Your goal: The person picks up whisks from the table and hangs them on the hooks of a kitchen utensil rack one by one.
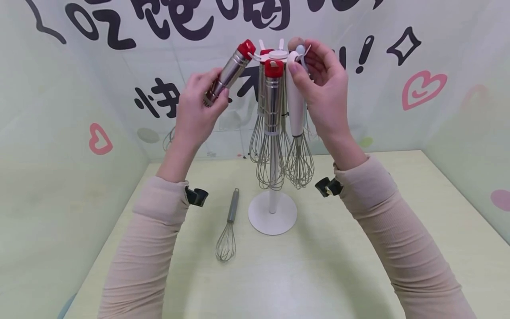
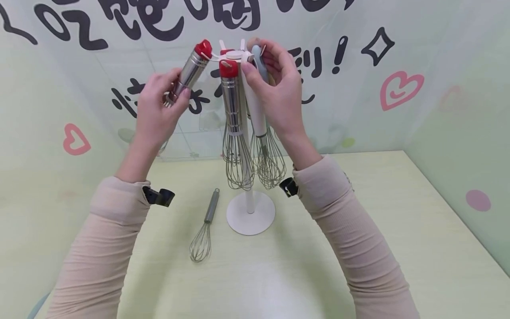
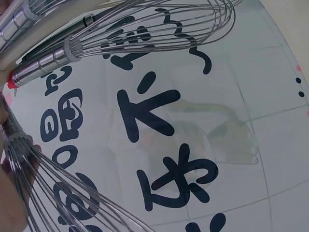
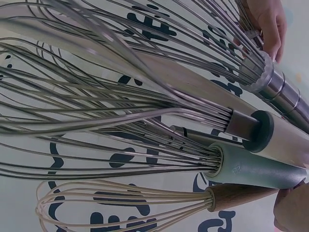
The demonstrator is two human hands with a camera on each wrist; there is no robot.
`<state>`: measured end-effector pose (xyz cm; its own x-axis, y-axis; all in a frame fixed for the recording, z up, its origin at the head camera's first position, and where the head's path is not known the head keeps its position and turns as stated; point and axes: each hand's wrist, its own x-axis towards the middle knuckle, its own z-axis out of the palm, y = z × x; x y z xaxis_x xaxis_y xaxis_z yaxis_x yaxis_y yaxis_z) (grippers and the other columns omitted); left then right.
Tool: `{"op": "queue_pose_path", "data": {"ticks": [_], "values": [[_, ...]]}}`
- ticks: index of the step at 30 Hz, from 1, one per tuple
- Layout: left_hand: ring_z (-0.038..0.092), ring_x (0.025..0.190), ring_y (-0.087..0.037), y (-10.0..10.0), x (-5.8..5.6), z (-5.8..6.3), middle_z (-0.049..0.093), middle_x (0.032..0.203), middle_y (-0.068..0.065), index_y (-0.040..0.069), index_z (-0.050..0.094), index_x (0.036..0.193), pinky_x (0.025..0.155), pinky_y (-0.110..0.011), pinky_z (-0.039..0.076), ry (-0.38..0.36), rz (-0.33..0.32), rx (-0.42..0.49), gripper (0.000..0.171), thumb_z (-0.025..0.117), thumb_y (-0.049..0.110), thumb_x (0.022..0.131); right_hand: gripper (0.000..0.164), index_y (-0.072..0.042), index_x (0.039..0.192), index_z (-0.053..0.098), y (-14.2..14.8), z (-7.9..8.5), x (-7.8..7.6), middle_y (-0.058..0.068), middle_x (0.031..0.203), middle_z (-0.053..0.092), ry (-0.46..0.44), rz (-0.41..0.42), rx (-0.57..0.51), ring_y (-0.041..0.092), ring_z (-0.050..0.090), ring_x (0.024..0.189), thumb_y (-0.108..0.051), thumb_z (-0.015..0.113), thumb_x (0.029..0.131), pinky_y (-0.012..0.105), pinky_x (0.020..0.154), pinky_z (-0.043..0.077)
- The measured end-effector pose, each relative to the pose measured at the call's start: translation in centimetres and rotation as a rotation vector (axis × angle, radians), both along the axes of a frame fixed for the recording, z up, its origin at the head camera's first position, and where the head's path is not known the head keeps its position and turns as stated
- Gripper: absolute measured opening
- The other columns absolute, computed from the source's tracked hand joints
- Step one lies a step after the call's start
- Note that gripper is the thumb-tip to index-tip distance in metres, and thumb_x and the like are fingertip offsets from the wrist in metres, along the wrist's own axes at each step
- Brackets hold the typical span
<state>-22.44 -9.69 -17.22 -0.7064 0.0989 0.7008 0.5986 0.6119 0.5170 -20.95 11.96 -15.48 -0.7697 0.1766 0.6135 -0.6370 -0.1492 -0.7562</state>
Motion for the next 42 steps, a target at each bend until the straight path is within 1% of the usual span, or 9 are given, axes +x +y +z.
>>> {"op": "queue_pose_path", "data": {"ticks": [3,5,14,21,26,29,33,38,42], "values": [[0.051,0.087,-0.02,0.0,0.1,0.3,0.056,0.119,-0.017,0.011,0.057,0.132,0.07,-0.024,0.045,-0.026,0.01,-0.062,0.04,0.057,0.017,0.092,0.045,0.003,0.127,0.052,0.0,0.0,0.0,0.006,0.113,0.056,-0.001,0.0,-0.001,0.016,0.054,0.107,0.001,0.065,0.085,0.02,0.103,0.048],[0.05,0.087,-0.019,0.1,0.0,0.3,0.056,0.119,-0.017,0.011,0.057,0.132,0.07,-0.023,0.046,-0.04,-0.002,-0.068,0.04,0.057,0.016,0.093,0.044,0.004,0.127,0.052,0.1,0.0,0.0,0.007,0.114,0.056,-0.002,0.0,-0.002,0.016,0.054,0.107,0.0,0.065,0.085,0.02,0.103,0.048],[0.045,0.081,-0.01,0.4,-0.8,-0.8,0.056,0.113,-0.017,0.006,0.059,0.129,0.065,-0.014,0.043,-0.063,-0.095,0.028,0.038,0.058,0.012,0.092,0.045,0.003,0.127,0.052,0.2,0.0,-0.1,0.007,0.114,0.056,-0.001,-0.002,0.002,0.016,0.054,0.107,0.0,0.065,0.085,0.021,0.104,0.047],[0.047,0.084,-0.01,0.8,-1.0,-1.5,0.055,0.108,-0.015,0.006,0.057,0.13,0.065,-0.014,0.045,-0.101,-0.143,0.049,0.038,0.058,0.011,0.092,0.044,0.003,0.126,0.052,0.2,-0.1,-0.1,0.006,0.113,0.056,-0.007,0.012,-0.007,0.016,0.054,0.106,0.001,0.065,0.085,0.02,0.103,0.048],[0.057,0.093,-0.017,1.4,-1.0,-1.9,0.056,0.113,-0.016,0.004,0.055,0.131,0.074,-0.014,0.052,-0.129,-0.17,0.069,0.04,0.06,0.008,0.091,0.043,0.003,0.126,0.052,0.3,-0.1,0.0,0.007,0.113,0.056,-0.012,0.015,-0.006,0.017,0.054,0.107,0.001,0.065,0.085,0.021,0.103,0.048],[0.061,0.1,-0.021,1.9,-1.0,-2.2,0.057,0.116,-0.016,0.003,0.054,0.13,0.083,-0.019,0.057,-0.143,-0.195,0.085,0.041,0.06,0.006,0.09,0.043,0.003,0.126,0.052,0.3,-0.1,0.0,0.007,0.114,0.056,-0.012,0.017,-0.01,0.017,0.054,0.107,0.001,0.064,0.085,0.021,0.103,0.048],[0.062,0.101,-0.022,2.5,-1.1,-2.6,0.058,0.116,-0.015,0.001,0.053,0.128,0.087,-0.026,0.059,-0.156,-0.226,0.114,0.041,0.061,0.004,0.088,0.043,0.003,0.126,0.052,0.3,0.0,0.1,0.007,0.114,0.056,-0.014,0.023,-0.014,0.017,0.054,0.107,0.001,0.064,0.085,0.021,0.103,0.048],[0.062,0.103,-0.022,2.9,-1.0,-2.9,0.059,0.118,-0.015,0.001,0.052,0.129,0.089,-0.027,0.06,-0.197,-0.262,0.172,0.042,0.062,0.004,0.088,0.043,0.003,0.126,0.052,0.3,0.0,0.0,0.007,0.115,0.056,-0.016,0.028,-0.014,0.017,0.054,0.108,0.001,0.064,0.085,0.021,0.103,0.048],[0.061,0.107,-0.023,3.2,-0.9,-3.1,0.059,0.122,-0.016,0.002,0.05,0.132,0.092,-0.028,0.059,-0.233,-0.272,0.199,0.045,0.062,0.005,0.089,0.043,0.003,0.126,0.052,0.2,0.1,0.0,0.007,0.114,0.056,-0.014,0.028,-0.015,0.017,0.054,0.108,0.002,0.064,0.085,0.021,0.103,0.048]]}}
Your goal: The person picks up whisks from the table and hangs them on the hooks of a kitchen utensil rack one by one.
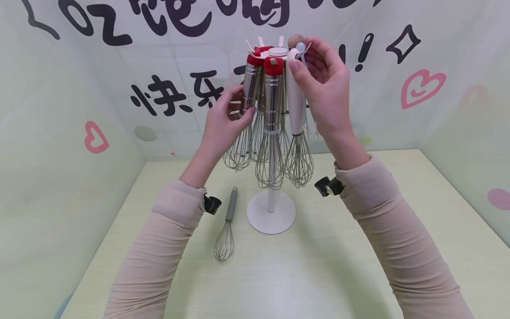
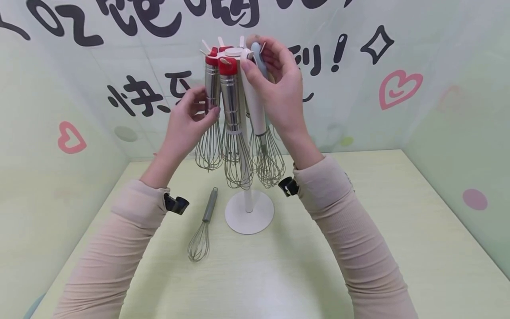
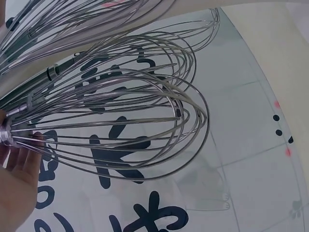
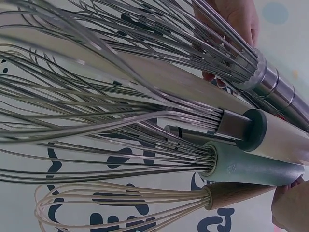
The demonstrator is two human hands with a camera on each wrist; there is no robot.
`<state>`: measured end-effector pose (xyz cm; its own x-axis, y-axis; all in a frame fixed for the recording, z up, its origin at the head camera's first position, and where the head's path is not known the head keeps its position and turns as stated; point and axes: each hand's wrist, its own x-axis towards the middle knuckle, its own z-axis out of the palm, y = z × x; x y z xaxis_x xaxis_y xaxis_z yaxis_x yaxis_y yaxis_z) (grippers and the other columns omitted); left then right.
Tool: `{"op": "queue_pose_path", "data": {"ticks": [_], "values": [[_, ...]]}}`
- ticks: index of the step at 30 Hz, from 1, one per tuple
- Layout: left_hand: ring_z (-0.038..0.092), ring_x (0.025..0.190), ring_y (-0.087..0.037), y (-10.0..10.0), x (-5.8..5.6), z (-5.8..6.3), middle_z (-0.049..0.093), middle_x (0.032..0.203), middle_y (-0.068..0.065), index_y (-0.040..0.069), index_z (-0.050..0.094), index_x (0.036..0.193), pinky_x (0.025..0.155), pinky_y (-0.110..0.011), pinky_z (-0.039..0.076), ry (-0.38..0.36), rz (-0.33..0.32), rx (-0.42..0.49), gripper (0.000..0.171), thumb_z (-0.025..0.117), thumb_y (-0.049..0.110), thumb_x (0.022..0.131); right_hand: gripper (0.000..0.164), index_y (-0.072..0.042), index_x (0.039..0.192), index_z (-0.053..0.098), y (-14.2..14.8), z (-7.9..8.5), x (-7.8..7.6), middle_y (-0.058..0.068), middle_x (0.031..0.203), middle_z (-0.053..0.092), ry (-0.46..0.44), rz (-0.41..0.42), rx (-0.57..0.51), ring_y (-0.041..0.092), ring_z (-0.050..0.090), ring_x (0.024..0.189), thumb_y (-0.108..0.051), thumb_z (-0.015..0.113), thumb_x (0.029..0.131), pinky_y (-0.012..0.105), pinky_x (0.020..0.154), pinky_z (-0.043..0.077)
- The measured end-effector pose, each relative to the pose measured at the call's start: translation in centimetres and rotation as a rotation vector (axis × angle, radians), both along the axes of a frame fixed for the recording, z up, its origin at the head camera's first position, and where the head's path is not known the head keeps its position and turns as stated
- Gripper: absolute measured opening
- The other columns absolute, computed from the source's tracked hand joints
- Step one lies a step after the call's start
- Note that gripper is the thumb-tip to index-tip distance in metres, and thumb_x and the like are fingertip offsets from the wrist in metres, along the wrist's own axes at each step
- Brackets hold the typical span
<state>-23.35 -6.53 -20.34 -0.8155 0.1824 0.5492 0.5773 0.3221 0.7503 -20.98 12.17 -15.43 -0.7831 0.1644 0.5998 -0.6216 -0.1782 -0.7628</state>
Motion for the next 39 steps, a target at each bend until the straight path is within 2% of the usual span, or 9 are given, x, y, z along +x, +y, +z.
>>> {"op": "queue_pose_path", "data": {"ticks": [5,10,17,22,27,33,39], "values": [[0.061,0.109,-0.024,-0.1,-0.1,-0.4,0.061,0.12,-0.017,0.001,0.05,0.132,0.094,-0.03,0.057,-0.041,0.006,-0.013,0.044,0.062,0.008,0.09,0.042,0.003,0.125,0.052,-0.1,0.1,0.1,0.007,0.114,0.056,-0.005,-0.003,0.001,0.017,0.054,0.108,0.002,0.064,0.085,0.02,0.103,0.048],[0.061,0.109,-0.024,-0.5,-0.4,-1.3,0.062,0.119,-0.016,0.004,0.051,0.132,0.097,-0.031,0.056,-0.078,-0.005,-0.022,0.042,0.061,0.014,0.093,0.042,0.003,0.125,0.052,-0.1,0.1,0.1,0.007,0.113,0.056,-0.01,0.005,-0.008,0.017,0.054,0.107,0.002,0.064,0.085,0.02,0.103,0.048],[0.061,0.108,-0.024,-0.7,-0.3,-2.0,0.063,0.117,-0.016,0.004,0.05,0.133,0.099,-0.033,0.055,-0.081,0.004,-0.029,0.041,0.053,0.024,0.098,0.043,0.004,0.126,0.052,0.0,0.2,0.0,0.008,0.115,0.056,-0.007,0.007,0.001,0.017,0.053,0.108,0.002,0.064,0.085,0.02,0.103,0.048],[0.059,0.104,-0.022,-1.1,-0.4,-2.5,0.063,0.118,-0.016,0.005,0.051,0.132,0.094,-0.034,0.056,-0.097,0.082,-0.026,0.039,0.046,0.028,0.101,0.043,0.003,0.125,0.052,0.0,0.2,0.0,0.008,0.115,0.056,-0.013,0.002,0.001,0.017,0.053,0.109,0.001,0.064,0.085,0.02,0.104,0.047],[0.059,0.106,-0.025,-2.0,-0.8,-3.5,0.061,0.12,-0.016,0.003,0.049,0.133,0.092,-0.034,0.056,-0.168,0.168,-0.021,0.041,0.041,0.03,0.103,0.042,0.004,0.125,0.052,0.1,0.1,0.0,0.007,0.114,0.055,-0.012,0.011,-0.005,0.017,0.053,0.108,0.002,0.064,0.084,0.02,0.103,0.048],[0.059,0.109,-0.027,-3.1,-1.0,-5.3,0.06,0.121,-0.018,0.001,0.047,0.134,0.095,-0.037,0.055,-0.281,0.228,-0.033,0.04,0.04,0.024,0.102,0.042,0.004,0.125,0.052,0.0,0.1,0.0,0.007,0.114,0.055,-0.013,0.01,-0.004,0.016,0.053,0.107,0.002,0.064,0.084,0.019,0.102,0.048],[0.058,0.113,-0.029,-4.0,-1.1,-7.7,0.06,0.124,-0.017,0.004,0.048,0.135,0.099,-0.042,0.052,-0.355,0.278,-0.088,0.04,0.042,0.024,0.101,0.042,0.004,0.125,0.052,0.1,0.1,0.0,0.007,0.113,0.055,-0.017,0.017,-0.018,0.016,0.053,0.107,0.003,0.065,0.084,0.019,0.102,0.048]]}}
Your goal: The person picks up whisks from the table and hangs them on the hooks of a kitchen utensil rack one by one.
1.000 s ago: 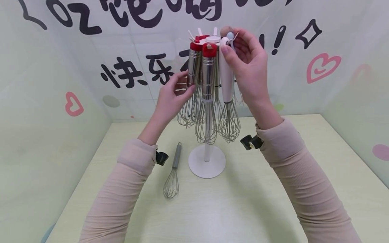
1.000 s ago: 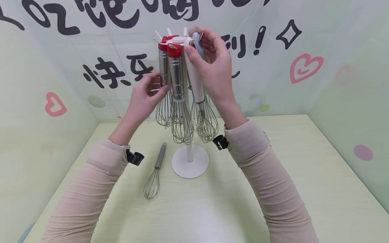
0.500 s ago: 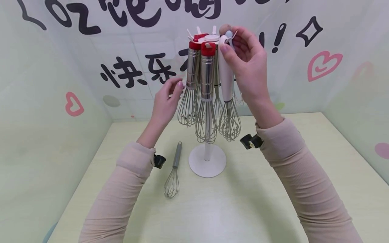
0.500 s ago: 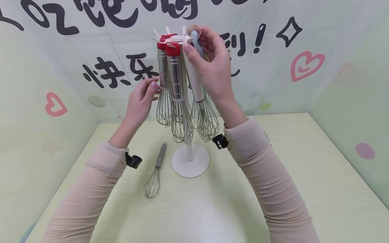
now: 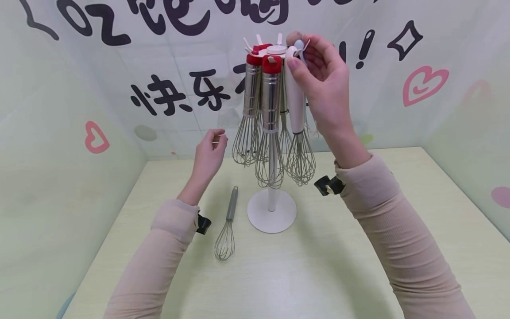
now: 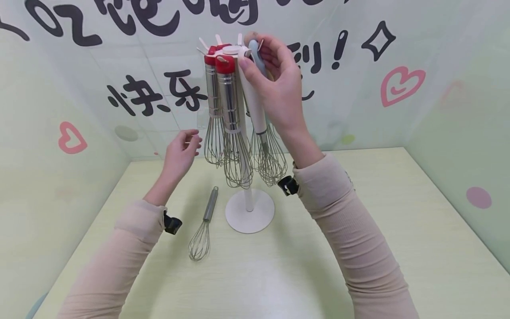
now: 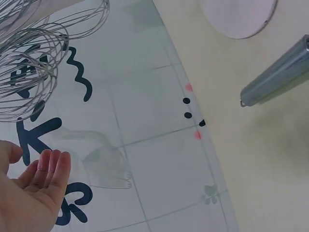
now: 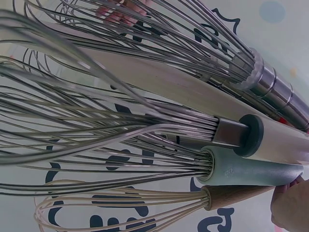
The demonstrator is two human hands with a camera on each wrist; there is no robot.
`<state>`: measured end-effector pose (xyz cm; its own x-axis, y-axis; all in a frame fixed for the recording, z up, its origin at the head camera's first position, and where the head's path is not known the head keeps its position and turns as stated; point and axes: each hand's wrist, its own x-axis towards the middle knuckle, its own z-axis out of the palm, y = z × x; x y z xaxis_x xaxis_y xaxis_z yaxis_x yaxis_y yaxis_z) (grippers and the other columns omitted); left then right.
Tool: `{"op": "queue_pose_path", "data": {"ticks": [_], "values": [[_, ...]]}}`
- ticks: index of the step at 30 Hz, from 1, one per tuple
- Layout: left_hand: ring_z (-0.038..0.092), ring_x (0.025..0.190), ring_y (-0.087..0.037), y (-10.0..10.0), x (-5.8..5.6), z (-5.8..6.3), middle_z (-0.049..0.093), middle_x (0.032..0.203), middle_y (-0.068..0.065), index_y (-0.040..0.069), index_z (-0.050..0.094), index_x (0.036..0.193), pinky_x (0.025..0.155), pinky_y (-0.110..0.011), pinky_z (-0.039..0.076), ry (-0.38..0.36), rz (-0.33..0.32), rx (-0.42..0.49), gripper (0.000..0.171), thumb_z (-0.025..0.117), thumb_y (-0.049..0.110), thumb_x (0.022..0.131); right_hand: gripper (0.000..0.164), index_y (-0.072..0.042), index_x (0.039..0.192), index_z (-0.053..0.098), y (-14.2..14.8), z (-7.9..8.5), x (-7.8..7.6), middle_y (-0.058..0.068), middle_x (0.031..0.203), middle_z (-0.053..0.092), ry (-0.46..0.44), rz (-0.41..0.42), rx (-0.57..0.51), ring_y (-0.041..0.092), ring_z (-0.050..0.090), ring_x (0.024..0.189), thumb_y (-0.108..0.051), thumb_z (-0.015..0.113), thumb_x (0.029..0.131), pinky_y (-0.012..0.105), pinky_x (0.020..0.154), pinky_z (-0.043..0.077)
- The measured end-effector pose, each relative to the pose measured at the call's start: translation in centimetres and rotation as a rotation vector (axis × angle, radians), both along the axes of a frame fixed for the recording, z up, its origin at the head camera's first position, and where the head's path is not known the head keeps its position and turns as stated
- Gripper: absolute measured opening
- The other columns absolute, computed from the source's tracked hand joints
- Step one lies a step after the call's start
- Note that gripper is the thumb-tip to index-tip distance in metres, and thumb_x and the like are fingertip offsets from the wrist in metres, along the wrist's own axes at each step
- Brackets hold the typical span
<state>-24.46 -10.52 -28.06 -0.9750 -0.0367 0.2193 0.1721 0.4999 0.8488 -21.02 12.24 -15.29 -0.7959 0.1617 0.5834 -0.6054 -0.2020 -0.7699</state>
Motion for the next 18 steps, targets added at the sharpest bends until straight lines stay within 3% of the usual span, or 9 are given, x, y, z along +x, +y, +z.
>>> {"op": "queue_pose_path", "data": {"ticks": [9,18], "values": [[0.056,0.119,-0.032,-1.2,0.5,-3.6,0.057,0.129,-0.018,0.003,0.045,0.137,0.099,-0.043,0.053,-0.112,-0.004,-0.099,0.041,0.042,0.022,0.1,0.041,0.004,0.124,0.052,0.0,0.0,0.1,0.007,0.113,0.055,-0.002,0.005,-0.005,0.017,0.053,0.106,0.003,0.065,0.084,0.019,0.102,0.048],[0.058,0.115,-0.034,-2.4,1.2,-6.8,0.058,0.127,-0.021,0.001,0.047,0.134,0.095,-0.042,0.056,-0.164,-0.035,-0.159,0.041,0.051,0.014,0.096,0.041,0.004,0.123,0.052,0.0,0.1,0.2,0.007,0.113,0.055,-0.005,0.007,-0.003,0.017,0.053,0.107,0.003,0.065,0.085,0.02,0.102,0.048]]}}
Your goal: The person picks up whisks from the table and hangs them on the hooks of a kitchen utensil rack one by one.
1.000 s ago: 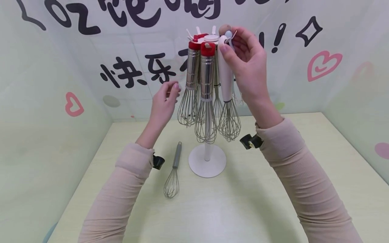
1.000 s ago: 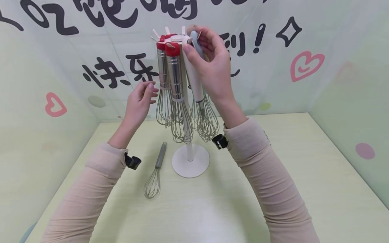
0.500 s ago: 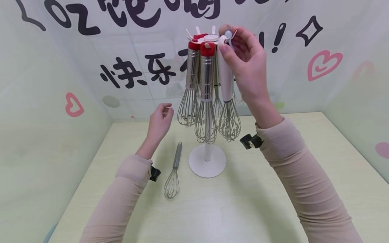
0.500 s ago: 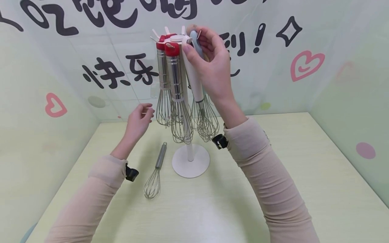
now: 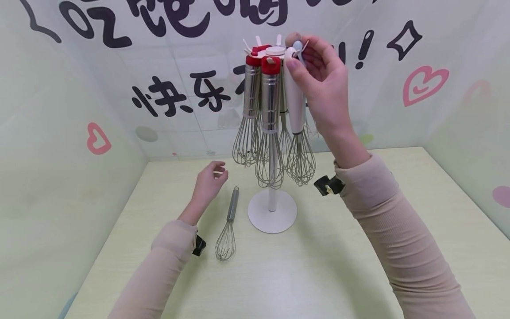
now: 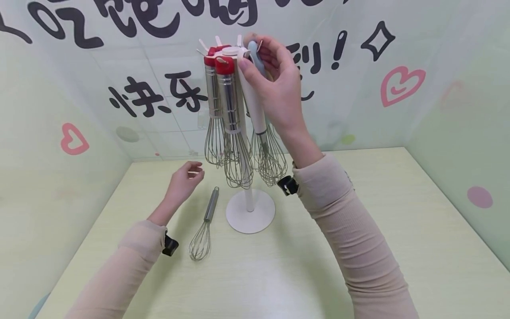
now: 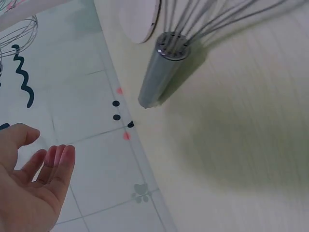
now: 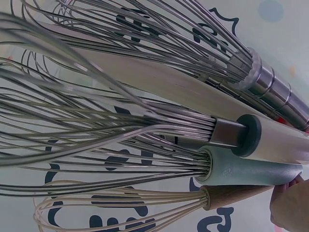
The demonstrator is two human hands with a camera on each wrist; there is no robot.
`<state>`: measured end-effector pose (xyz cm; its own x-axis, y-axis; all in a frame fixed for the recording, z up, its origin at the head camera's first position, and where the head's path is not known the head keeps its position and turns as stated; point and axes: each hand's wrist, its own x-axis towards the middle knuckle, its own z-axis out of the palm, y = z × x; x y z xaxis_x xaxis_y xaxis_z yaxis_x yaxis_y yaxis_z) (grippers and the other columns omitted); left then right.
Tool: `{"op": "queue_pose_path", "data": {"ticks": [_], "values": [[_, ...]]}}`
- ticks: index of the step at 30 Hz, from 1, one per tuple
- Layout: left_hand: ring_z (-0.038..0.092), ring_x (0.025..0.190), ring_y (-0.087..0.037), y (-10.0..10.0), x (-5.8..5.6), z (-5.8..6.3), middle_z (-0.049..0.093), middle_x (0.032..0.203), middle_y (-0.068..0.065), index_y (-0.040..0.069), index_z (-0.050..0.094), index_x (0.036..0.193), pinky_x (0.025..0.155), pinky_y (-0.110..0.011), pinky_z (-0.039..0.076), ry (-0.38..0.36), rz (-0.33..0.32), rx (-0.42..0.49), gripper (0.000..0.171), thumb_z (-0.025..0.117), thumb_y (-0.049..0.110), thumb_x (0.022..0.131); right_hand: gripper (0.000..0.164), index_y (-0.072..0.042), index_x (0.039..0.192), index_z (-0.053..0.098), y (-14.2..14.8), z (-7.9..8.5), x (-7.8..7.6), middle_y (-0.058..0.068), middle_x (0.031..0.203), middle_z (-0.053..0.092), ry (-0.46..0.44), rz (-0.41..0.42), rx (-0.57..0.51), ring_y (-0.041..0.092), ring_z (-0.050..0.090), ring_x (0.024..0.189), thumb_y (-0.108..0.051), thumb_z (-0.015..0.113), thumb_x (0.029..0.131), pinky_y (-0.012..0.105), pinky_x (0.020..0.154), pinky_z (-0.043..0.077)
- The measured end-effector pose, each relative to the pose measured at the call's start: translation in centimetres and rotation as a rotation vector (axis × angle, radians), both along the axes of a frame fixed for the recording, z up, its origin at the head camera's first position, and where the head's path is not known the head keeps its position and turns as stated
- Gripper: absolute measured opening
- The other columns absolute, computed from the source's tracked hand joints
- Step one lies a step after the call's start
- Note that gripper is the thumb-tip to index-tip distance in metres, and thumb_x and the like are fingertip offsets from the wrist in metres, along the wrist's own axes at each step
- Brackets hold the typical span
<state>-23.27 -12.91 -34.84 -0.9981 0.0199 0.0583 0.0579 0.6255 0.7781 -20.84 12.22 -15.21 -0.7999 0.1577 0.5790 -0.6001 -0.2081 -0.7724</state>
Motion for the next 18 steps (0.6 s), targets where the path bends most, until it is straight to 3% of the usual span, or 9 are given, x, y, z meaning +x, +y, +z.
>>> {"op": "queue_pose_path", "data": {"ticks": [6,18], "values": [[0.06,0.112,-0.034,-0.4,0.5,-1.8,0.058,0.127,-0.022,0.0,0.048,0.133,0.091,-0.04,0.058,-0.042,-0.021,-0.046,0.041,0.056,0.011,0.094,0.041,0.004,0.123,0.052,0.1,-0.1,0.0,0.006,0.113,0.055,0.0,-0.002,0.007,0.017,0.053,0.107,0.003,0.065,0.085,0.02,0.102,0.048],[0.06,0.111,-0.036,-0.5,0.9,-3.8,0.057,0.127,-0.025,-0.003,0.05,0.13,0.092,-0.042,0.058,-0.114,-0.046,-0.09,0.043,0.063,0.009,0.09,0.041,0.003,0.124,0.052,0.1,-0.1,0.0,0.007,0.113,0.055,0.004,0.001,0.006,0.017,0.053,0.107,0.003,0.065,0.085,0.019,0.102,0.048]]}}
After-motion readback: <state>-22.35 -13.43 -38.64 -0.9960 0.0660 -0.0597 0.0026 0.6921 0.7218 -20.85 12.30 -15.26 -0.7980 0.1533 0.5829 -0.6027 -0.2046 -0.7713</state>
